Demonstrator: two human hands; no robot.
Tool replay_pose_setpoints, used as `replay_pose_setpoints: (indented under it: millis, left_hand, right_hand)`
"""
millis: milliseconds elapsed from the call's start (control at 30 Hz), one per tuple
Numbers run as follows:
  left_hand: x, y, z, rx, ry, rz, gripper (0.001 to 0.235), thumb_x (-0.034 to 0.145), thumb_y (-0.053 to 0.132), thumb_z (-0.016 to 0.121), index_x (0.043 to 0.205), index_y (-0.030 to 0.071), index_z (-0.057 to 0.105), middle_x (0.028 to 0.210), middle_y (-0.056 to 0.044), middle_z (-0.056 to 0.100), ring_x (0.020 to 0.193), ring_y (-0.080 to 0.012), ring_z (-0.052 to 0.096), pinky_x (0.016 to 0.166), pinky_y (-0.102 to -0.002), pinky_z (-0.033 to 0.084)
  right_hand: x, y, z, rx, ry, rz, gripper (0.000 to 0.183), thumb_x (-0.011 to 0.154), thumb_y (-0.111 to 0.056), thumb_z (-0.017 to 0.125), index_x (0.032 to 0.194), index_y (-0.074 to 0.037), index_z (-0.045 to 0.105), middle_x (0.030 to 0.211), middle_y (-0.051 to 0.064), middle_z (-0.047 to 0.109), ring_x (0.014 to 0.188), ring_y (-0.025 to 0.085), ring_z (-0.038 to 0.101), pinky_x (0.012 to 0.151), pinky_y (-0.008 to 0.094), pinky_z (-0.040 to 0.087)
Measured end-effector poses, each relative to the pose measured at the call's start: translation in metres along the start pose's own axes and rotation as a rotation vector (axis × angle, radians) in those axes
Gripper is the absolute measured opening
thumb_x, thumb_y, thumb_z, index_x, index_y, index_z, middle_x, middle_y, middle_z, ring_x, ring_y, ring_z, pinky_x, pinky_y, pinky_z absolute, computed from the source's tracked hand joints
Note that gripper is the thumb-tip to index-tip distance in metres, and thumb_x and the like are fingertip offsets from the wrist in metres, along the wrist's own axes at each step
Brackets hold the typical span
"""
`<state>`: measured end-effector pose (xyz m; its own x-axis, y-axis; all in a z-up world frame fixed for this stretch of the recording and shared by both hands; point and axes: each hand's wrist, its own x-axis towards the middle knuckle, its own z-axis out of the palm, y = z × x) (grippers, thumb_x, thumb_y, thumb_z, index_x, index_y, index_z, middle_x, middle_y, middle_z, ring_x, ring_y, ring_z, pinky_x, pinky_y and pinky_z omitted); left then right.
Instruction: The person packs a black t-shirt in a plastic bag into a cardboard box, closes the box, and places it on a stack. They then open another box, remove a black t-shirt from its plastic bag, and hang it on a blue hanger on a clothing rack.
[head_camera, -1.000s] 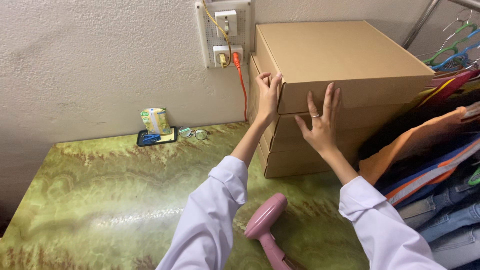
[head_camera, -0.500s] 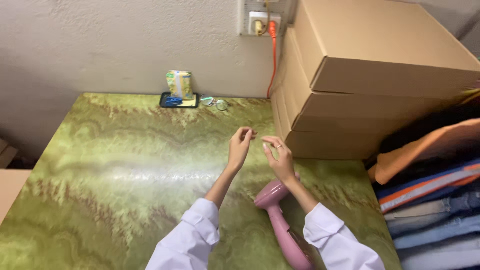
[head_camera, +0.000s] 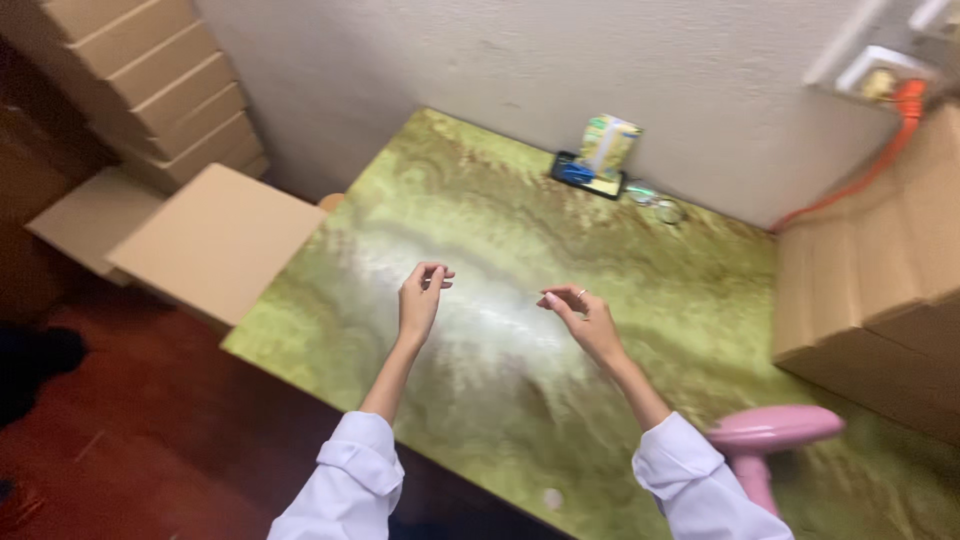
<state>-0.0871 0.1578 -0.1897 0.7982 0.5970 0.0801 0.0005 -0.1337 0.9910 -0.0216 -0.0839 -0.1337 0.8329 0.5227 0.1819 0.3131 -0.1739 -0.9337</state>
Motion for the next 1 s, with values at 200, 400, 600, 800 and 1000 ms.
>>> replay_pose_setpoints:
  millis: [200,400,600,800,1000]
  left_hand:
    - [0.032,-0.032,-0.212,-0.007,0.178,0.018,0.015,0.088,0.016,0.049,0.092,0.007,0.060,0.084,-0.010,0.065,0.073,-0.0199,0.064,0.068,-0.029,0.047]
    - [0.053,-0.069,-0.361,0.095,0.411,-0.018,0.014,0.087,0.015,0.049,0.092,0.007,0.060,0.083,-0.011,0.066,0.071,-0.0198,0.065,0.066,-0.029,0.049]
    - [0.085,-0.093,-0.430,0.055,0.501,-0.075,0.014,0.085,0.017,0.052,0.089,0.007,0.061,0.082,-0.011,0.066,0.071,-0.0202,0.065,0.063,-0.028,0.050]
    - [0.143,-0.121,-0.479,0.031,0.553,-0.220,0.019,0.083,0.023,0.053,0.091,0.008,0.060,0.085,-0.010,0.066,0.073,-0.0185,0.065,0.058,-0.025,0.050]
    - [0.200,-0.162,-0.530,0.131,0.612,-0.425,0.025,0.074,0.020,0.056,0.095,0.007,0.060,0.090,-0.011,0.065,0.076,-0.0208,0.064,0.056,-0.029,0.052]
  right_hand:
    - [0.046,-0.063,0.182,0.111,-0.160,0.040,0.019,0.085,-0.015,0.057,0.099,-0.005,0.064,0.084,0.012,0.066,0.083,0.019,0.062,0.078,0.033,0.047]
    - [0.088,-0.098,0.316,0.118,-0.381,0.061,0.019,0.085,-0.018,0.057,0.099,-0.006,0.063,0.086,0.010,0.066,0.085,0.018,0.060,0.077,0.032,0.046]
    - [0.145,-0.087,0.410,0.081,-0.480,0.107,0.023,0.086,-0.025,0.058,0.102,-0.009,0.062,0.091,0.009,0.065,0.092,0.019,0.058,0.080,0.032,0.045]
    - [0.232,-0.029,0.482,-0.074,-0.468,0.150,0.028,0.082,-0.028,0.064,0.103,-0.010,0.062,0.095,0.013,0.063,0.097,0.022,0.057,0.081,0.036,0.044]
    - [0.316,0.032,0.549,-0.393,-0.512,0.239,0.042,0.076,-0.036,0.065,0.110,-0.011,0.059,0.117,0.022,0.052,0.114,0.038,0.044,0.090,0.049,0.038]
